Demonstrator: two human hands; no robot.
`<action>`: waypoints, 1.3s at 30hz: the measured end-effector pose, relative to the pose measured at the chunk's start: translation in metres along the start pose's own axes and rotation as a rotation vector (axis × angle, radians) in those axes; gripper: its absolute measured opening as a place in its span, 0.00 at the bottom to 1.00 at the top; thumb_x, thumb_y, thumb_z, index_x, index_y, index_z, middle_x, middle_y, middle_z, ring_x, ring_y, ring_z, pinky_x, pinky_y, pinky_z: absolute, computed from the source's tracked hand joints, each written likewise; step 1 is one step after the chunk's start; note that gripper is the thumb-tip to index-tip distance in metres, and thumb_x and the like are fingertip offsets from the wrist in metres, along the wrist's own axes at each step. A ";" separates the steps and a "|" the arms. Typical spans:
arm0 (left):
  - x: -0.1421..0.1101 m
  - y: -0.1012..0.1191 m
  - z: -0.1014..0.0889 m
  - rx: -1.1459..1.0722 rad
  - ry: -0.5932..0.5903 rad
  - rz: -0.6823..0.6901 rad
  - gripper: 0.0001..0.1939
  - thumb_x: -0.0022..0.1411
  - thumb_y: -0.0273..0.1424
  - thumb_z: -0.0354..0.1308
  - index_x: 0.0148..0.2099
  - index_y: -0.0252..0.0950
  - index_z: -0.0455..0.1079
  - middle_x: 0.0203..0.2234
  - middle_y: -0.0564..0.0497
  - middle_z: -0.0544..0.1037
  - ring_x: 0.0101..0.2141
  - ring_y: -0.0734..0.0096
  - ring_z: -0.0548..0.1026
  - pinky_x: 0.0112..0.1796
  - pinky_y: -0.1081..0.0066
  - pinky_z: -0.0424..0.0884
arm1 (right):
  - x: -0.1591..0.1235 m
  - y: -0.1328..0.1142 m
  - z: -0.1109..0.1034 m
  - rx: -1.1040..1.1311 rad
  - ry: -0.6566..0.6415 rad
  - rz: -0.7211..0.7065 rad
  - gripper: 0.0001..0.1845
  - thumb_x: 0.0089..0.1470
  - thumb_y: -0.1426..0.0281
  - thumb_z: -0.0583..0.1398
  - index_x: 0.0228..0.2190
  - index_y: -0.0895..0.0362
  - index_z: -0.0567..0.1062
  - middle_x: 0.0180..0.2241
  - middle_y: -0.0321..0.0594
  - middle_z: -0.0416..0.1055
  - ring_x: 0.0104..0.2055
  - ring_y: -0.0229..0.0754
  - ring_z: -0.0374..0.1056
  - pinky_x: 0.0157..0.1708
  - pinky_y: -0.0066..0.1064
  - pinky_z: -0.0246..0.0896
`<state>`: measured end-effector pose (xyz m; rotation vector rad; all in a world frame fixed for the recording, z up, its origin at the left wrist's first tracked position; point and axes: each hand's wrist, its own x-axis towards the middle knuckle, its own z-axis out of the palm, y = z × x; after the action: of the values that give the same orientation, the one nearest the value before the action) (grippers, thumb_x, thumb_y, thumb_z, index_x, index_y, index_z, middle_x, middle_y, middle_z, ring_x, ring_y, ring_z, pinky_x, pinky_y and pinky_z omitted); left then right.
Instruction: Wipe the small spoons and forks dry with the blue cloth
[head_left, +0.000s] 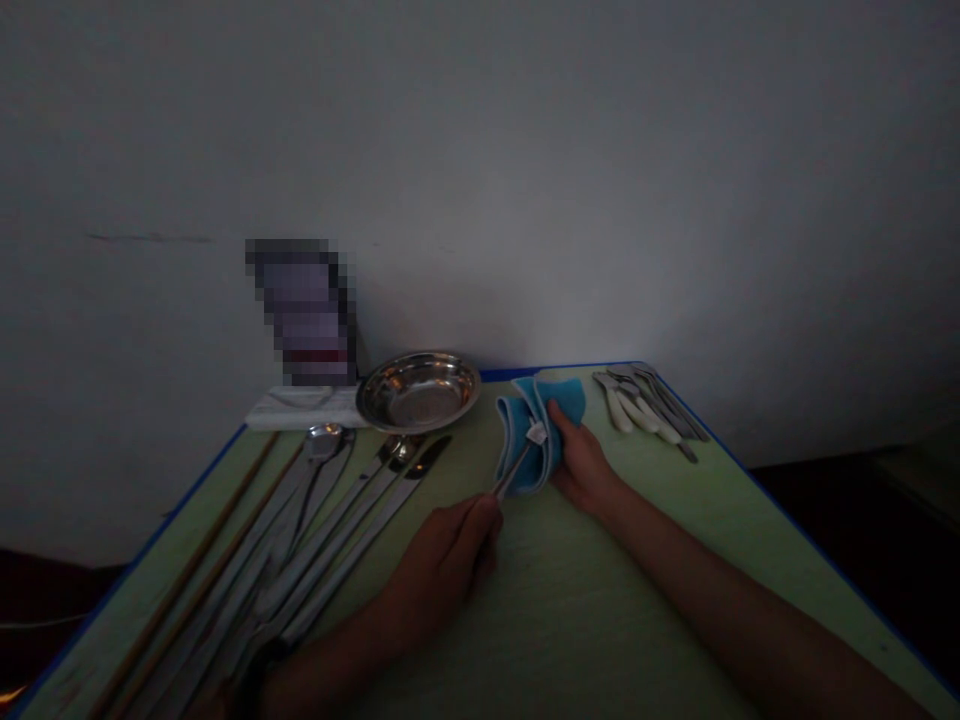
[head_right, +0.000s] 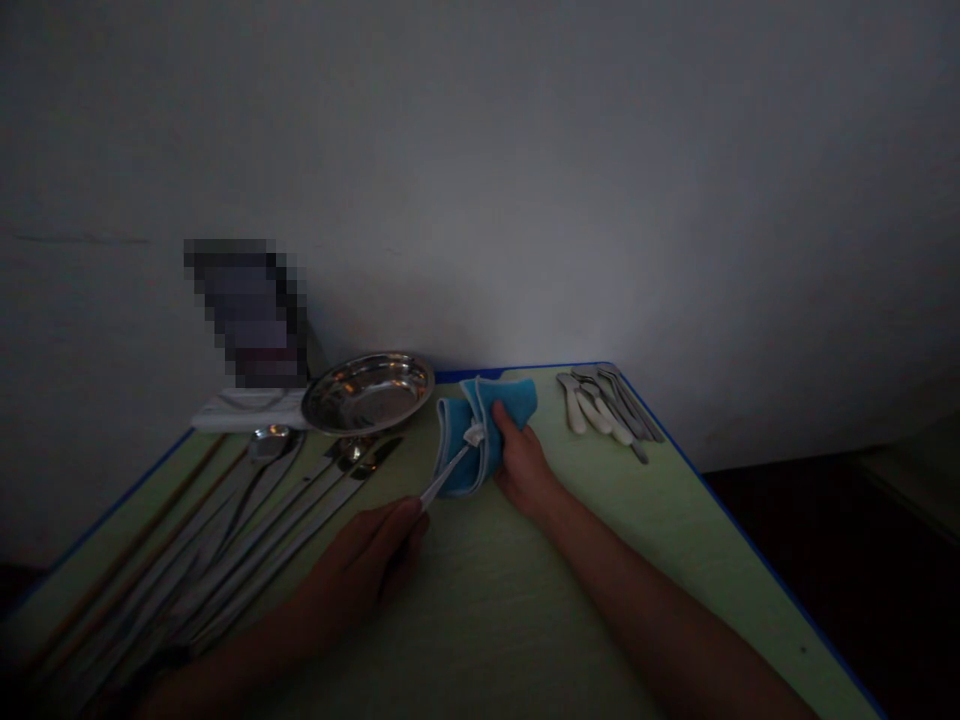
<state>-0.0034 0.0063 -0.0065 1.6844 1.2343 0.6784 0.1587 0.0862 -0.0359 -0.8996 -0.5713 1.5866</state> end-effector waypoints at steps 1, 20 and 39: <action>0.000 -0.001 0.000 -0.012 0.041 -0.010 0.21 0.64 0.38 0.37 0.21 0.38 0.56 0.13 0.58 0.61 0.16 0.74 0.60 0.21 0.75 0.58 | 0.001 0.000 0.000 0.021 0.030 0.004 0.12 0.43 0.61 0.61 0.29 0.56 0.73 0.27 0.35 0.75 0.28 0.37 0.70 0.31 0.30 0.66; 0.001 -0.004 0.002 -0.072 0.180 0.174 0.17 0.65 0.37 0.39 0.26 0.38 0.59 0.17 0.58 0.63 0.20 0.74 0.63 0.23 0.76 0.60 | -0.068 -0.053 0.014 -1.477 -0.148 -0.408 0.21 0.51 0.54 0.51 0.34 0.58 0.72 0.26 0.41 0.71 0.28 0.39 0.65 0.31 0.30 0.55; 0.000 -0.017 0.009 0.707 0.078 0.473 0.18 0.61 0.31 0.47 0.54 0.40 0.56 0.46 0.45 0.69 0.44 0.59 0.68 0.44 0.59 0.66 | -0.037 -0.080 0.012 -1.878 -0.091 -0.365 0.21 0.57 0.72 0.41 0.27 0.62 0.71 0.27 0.43 0.70 0.31 0.37 0.64 0.29 0.26 0.51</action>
<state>-0.0035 0.0045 -0.0260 2.6101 1.2134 0.6188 0.1979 0.0688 0.0419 -1.8099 -2.2397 0.3491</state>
